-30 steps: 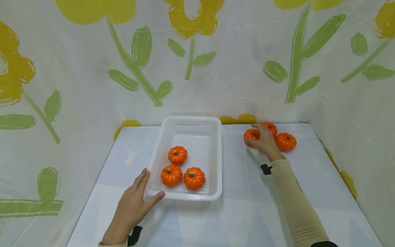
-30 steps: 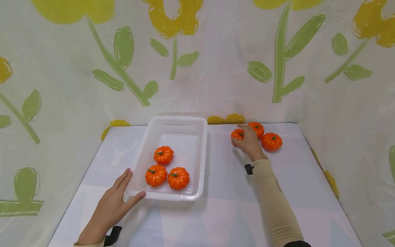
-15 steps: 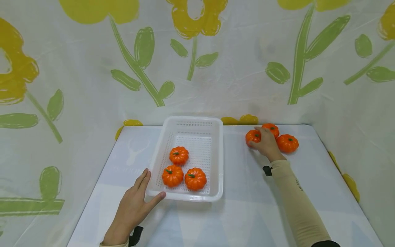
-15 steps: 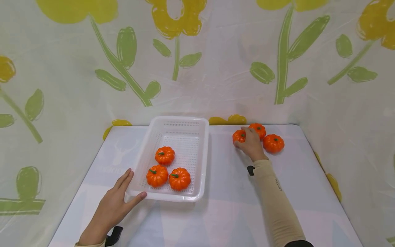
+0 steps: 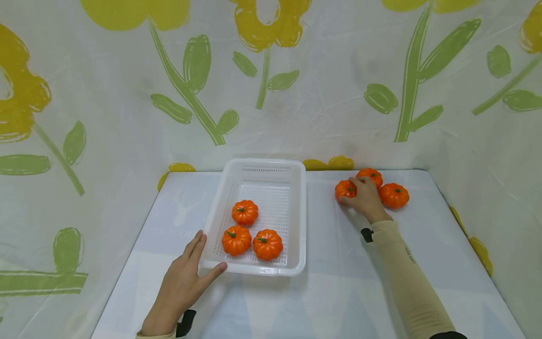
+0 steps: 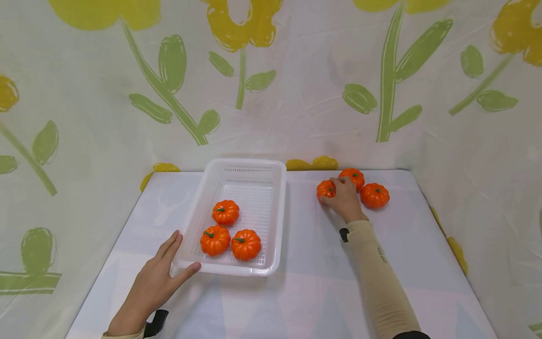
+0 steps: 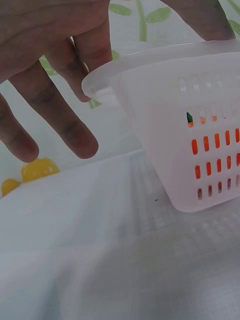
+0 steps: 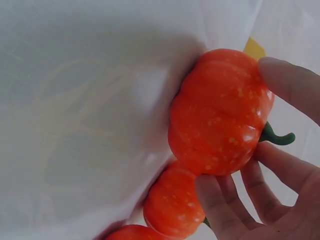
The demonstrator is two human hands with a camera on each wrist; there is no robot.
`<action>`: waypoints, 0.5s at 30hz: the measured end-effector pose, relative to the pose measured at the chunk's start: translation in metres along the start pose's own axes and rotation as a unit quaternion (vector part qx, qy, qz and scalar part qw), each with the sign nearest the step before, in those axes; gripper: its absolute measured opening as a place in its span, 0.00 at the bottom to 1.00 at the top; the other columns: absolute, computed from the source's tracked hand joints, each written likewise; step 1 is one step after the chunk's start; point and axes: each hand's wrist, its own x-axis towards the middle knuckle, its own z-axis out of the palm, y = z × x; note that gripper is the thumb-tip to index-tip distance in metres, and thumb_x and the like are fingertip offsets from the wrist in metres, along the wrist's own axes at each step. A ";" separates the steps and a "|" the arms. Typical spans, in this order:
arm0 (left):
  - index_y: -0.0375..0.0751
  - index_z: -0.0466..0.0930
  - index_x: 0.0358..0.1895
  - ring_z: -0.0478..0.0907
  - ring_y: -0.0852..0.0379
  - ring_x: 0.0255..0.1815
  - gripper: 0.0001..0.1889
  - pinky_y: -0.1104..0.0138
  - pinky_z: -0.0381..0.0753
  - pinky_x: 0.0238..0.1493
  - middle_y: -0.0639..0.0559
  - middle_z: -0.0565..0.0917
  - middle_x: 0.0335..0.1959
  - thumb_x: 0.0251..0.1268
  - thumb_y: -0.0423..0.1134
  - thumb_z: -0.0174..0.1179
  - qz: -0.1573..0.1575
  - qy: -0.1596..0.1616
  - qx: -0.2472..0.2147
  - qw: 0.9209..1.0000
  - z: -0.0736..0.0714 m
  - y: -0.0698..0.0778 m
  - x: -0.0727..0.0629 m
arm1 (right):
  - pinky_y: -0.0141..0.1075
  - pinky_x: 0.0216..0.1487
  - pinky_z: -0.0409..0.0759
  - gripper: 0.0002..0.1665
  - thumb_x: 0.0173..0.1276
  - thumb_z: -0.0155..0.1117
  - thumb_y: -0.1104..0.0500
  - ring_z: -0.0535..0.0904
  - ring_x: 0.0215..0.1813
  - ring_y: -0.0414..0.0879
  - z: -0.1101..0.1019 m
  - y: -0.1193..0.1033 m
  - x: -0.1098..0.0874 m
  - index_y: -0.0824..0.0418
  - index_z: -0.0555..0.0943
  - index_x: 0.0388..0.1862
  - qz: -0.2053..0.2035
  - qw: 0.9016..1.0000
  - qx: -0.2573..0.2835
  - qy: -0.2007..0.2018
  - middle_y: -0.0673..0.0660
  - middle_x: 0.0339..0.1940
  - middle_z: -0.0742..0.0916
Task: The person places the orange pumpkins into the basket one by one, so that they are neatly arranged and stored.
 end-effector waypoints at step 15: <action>0.34 0.58 0.79 0.73 0.31 0.65 0.54 0.38 0.75 0.60 0.40 0.58 0.80 0.62 0.73 0.58 -0.010 -0.011 0.001 1.000 0.001 -0.002 0.001 | 0.69 0.70 0.60 0.48 0.66 0.74 0.50 0.58 0.73 0.73 0.014 0.003 -0.014 0.63 0.63 0.78 0.005 1.000 0.011 0.009 0.75 0.76 0.63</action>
